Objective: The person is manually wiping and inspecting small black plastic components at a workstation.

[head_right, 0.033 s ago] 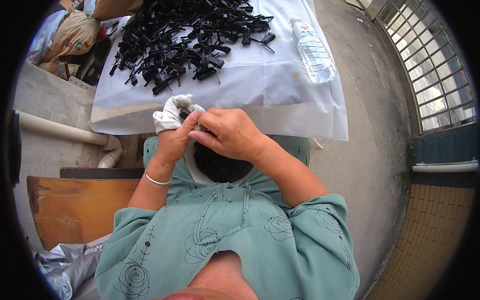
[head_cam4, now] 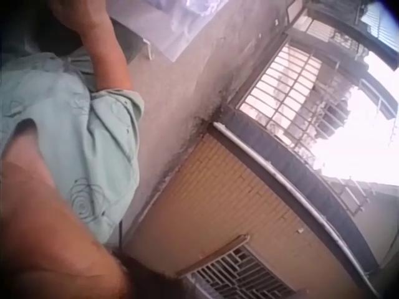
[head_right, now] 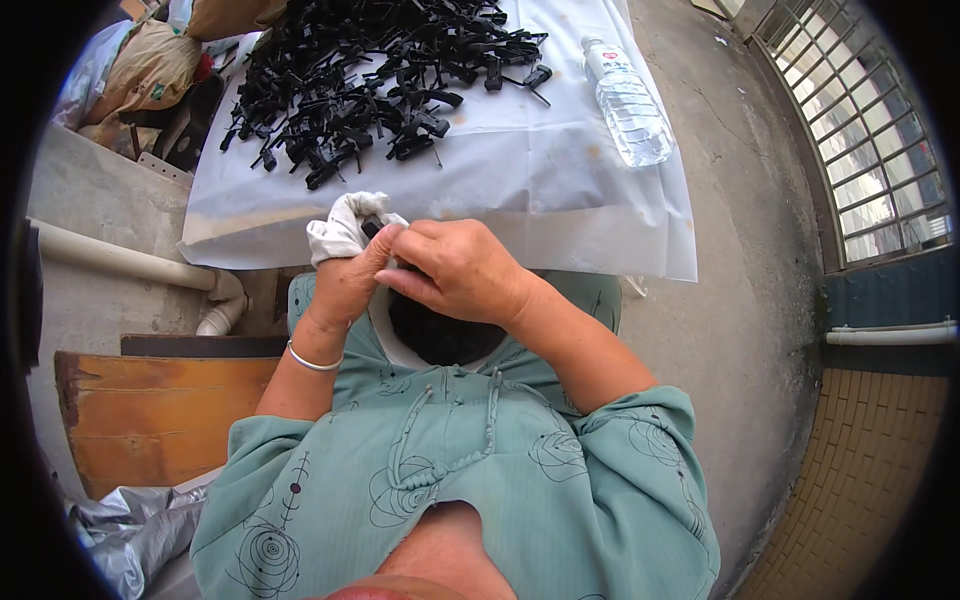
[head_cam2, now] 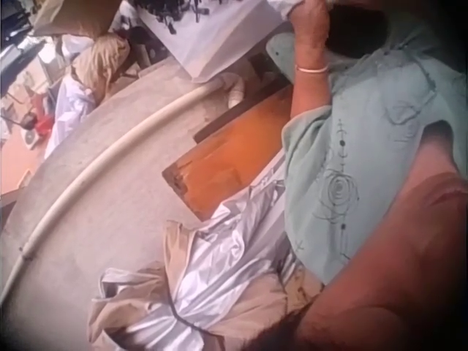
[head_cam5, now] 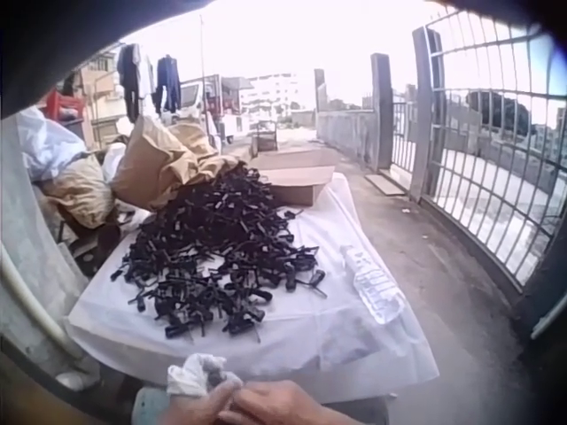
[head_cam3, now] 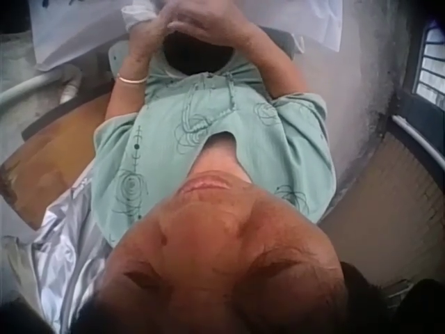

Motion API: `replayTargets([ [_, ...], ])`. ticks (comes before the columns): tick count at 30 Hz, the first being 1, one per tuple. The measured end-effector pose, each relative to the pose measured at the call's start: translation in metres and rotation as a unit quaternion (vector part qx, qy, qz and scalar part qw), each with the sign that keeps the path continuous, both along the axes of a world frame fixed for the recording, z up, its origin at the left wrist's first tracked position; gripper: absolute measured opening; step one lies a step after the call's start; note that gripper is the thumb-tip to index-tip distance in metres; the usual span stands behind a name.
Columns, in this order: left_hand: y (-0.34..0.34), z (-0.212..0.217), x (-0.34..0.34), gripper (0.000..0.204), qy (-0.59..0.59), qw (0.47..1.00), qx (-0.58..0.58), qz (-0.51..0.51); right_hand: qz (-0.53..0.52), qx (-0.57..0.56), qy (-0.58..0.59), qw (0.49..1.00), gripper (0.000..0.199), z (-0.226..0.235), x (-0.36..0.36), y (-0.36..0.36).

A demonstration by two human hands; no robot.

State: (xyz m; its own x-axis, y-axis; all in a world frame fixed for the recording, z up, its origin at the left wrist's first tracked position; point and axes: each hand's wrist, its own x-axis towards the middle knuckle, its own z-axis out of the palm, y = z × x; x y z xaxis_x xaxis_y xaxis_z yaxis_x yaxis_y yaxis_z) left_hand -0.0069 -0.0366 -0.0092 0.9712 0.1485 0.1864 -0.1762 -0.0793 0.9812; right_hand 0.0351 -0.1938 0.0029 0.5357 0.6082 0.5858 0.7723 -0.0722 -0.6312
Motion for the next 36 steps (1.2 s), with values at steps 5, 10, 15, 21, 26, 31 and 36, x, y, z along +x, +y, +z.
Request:
replayTargets([
  [5, 0.011, 0.005, 0.000, 0.029, 0.110, 0.991, -0.039, -0.060, 0.055, -0.001, -0.107, 0.993, 0.020, -0.007, -0.006, 0.008],
  [10, 0.013, 0.006, -0.005, 0.024, 0.174, 0.968, -0.155, -0.095, 0.066, 0.018, -0.108, 0.992, 0.020, -0.009, -0.008, 0.012],
  [15, 0.011, 0.008, -0.007, 0.021, 0.177, 0.980, -0.024, -0.092, 0.064, 0.039, -0.117, 0.990, 0.021, -0.011, -0.006, 0.015],
  [21, 0.008, 0.003, -0.006, 0.020, 0.104, 0.986, 0.095, -0.088, 0.030, -0.016, -0.121, 0.992, 0.015, -0.010, -0.017, 0.014],
  [26, -0.001, 0.016, -0.017, 0.022, 0.151, 0.934, -0.309, -0.100, -0.054, 0.137, -0.055, 0.988, 0.016, -0.014, -0.012, 0.021],
  [31, -0.002, 0.004, -0.018, 0.028, 0.050, 0.966, -0.250, -0.031, -0.041, 0.161, -0.039, 0.985, 0.013, -0.009, -0.017, 0.021],
  [36, -0.001, 0.009, -0.023, 0.025, 0.018, 0.993, -0.111, -0.037, -0.021, 0.157, -0.094, 0.983, 0.013, -0.009, -0.019, 0.020],
])
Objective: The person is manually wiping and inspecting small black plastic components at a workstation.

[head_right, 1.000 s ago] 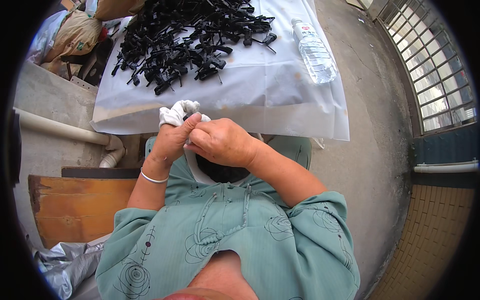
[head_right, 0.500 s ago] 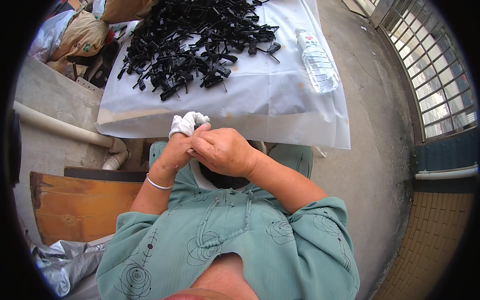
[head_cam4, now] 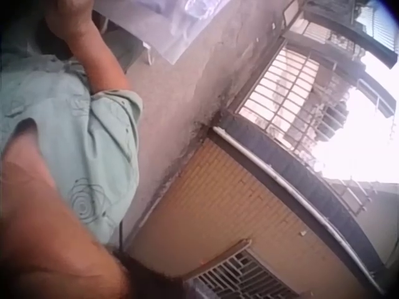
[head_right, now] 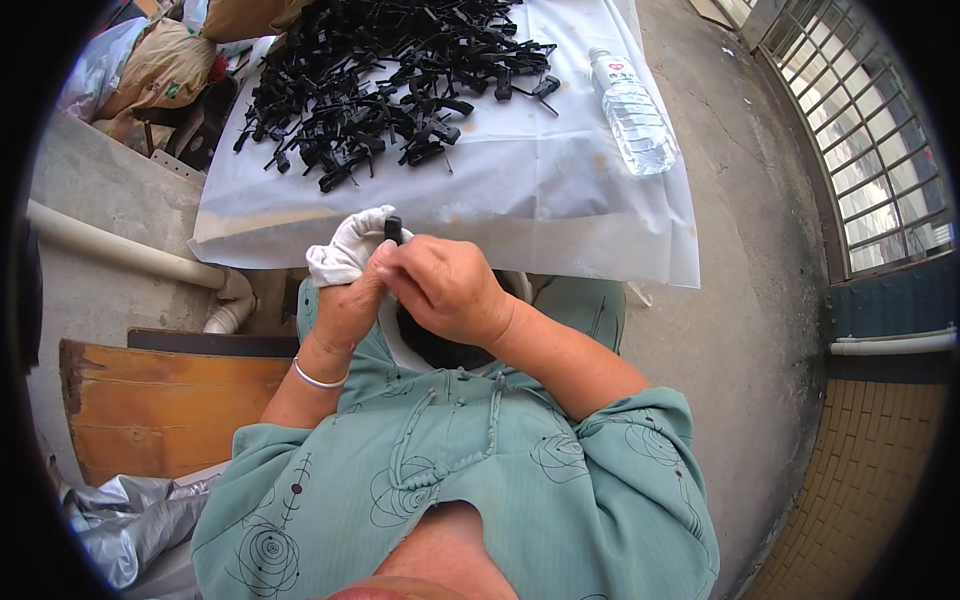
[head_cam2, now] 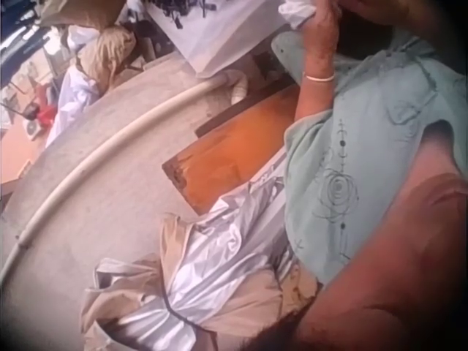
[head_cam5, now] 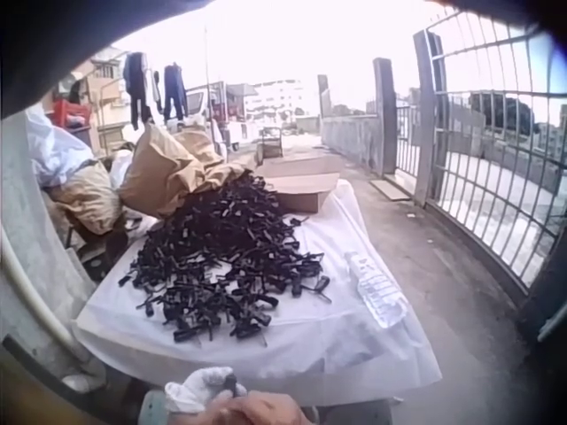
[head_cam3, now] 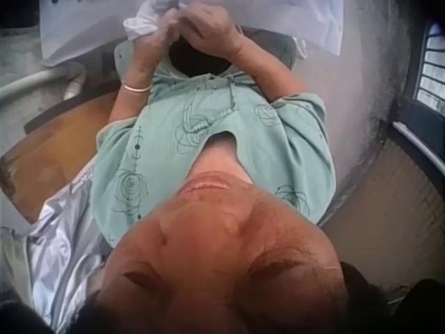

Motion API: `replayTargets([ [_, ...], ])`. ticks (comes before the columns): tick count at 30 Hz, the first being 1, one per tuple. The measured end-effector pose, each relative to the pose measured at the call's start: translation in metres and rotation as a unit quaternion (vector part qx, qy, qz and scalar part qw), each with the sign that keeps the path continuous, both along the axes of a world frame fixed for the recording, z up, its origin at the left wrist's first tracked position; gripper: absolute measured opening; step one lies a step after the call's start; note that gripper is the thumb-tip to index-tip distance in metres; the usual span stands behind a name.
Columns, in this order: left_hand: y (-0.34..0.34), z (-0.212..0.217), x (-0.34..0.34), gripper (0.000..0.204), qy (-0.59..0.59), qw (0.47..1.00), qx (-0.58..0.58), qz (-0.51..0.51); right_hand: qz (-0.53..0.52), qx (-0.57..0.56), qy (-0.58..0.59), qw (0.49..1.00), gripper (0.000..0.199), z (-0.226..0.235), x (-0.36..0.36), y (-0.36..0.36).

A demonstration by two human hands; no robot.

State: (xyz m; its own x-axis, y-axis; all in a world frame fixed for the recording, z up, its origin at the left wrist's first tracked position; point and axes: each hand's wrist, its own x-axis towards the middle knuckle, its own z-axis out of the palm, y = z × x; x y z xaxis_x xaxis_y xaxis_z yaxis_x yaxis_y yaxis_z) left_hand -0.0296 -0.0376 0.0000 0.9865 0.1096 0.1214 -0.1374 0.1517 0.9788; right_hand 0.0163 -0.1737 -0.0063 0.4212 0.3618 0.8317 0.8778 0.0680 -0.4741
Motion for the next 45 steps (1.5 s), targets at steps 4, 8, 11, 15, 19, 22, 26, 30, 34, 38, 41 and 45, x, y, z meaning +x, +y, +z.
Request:
replayTargets([
  [4, 0.008, 0.016, -0.007, 0.029, 0.060, 0.995, 0.031, -0.078, -0.039, -0.029, 0.292, 0.955, 0.016, 0.007, 0.005, -0.004],
  [8, 0.004, 0.012, -0.003, 0.033, 0.008, 0.995, 0.093, -0.043, 0.024, -0.065, 0.359, 0.931, 0.020, 0.006, 0.013, -0.009],
  [11, 0.004, 0.008, 0.000, 0.031, -0.003, 0.989, 0.145, 0.004, 0.029, -0.112, 0.281, 0.953, 0.023, 0.006, 0.013, -0.011],
  [15, 0.002, 0.003, 0.002, 0.029, -0.118, 0.933, 0.333, 0.072, 0.046, -0.152, 0.332, 0.930, 0.025, -0.003, 0.014, -0.005],
  [19, -0.001, 0.002, 0.005, 0.030, -0.128, 0.918, 0.368, 0.074, 0.102, -0.058, 0.445, 0.888, 0.026, -0.020, 0.011, 0.003],
  [22, 0.000, -0.004, 0.002, 0.029, -0.130, 0.898, 0.414, 0.075, 0.092, -0.025, 0.471, 0.877, 0.026, -0.030, 0.005, 0.008],
  [26, -0.001, -0.004, 0.000, 0.029, -0.108, 0.925, 0.357, 0.075, 0.064, -0.082, 0.401, 0.910, 0.026, -0.016, 0.006, 0.000],
  [30, -0.002, 0.000, 0.002, 0.028, -0.126, 0.910, 0.391, 0.062, 0.098, -0.012, 0.464, 0.880, 0.025, -0.029, 0.004, 0.008],
  [34, 0.001, -0.004, 0.002, 0.028, -0.127, 0.885, 0.445, 0.060, 0.092, -0.004, 0.494, 0.865, 0.025, -0.033, 0.004, 0.013],
  [38, 0.009, -0.002, 0.007, 0.027, -0.067, 0.968, 0.237, 0.037, 0.073, -0.062, 0.390, 0.916, 0.021, -0.014, 0.013, -0.004],
  [41, 0.013, 0.006, 0.008, 0.024, 0.032, 0.995, 0.095, 0.010, 0.023, -0.190, 0.373, 0.908, 0.013, -0.007, 0.019, -0.016],
  [45, 0.010, 0.009, 0.010, 0.025, 0.070, 0.995, 0.067, -0.018, 0.022, -0.145, 0.178, 0.973, 0.010, -0.021, 0.026, -0.021],
])
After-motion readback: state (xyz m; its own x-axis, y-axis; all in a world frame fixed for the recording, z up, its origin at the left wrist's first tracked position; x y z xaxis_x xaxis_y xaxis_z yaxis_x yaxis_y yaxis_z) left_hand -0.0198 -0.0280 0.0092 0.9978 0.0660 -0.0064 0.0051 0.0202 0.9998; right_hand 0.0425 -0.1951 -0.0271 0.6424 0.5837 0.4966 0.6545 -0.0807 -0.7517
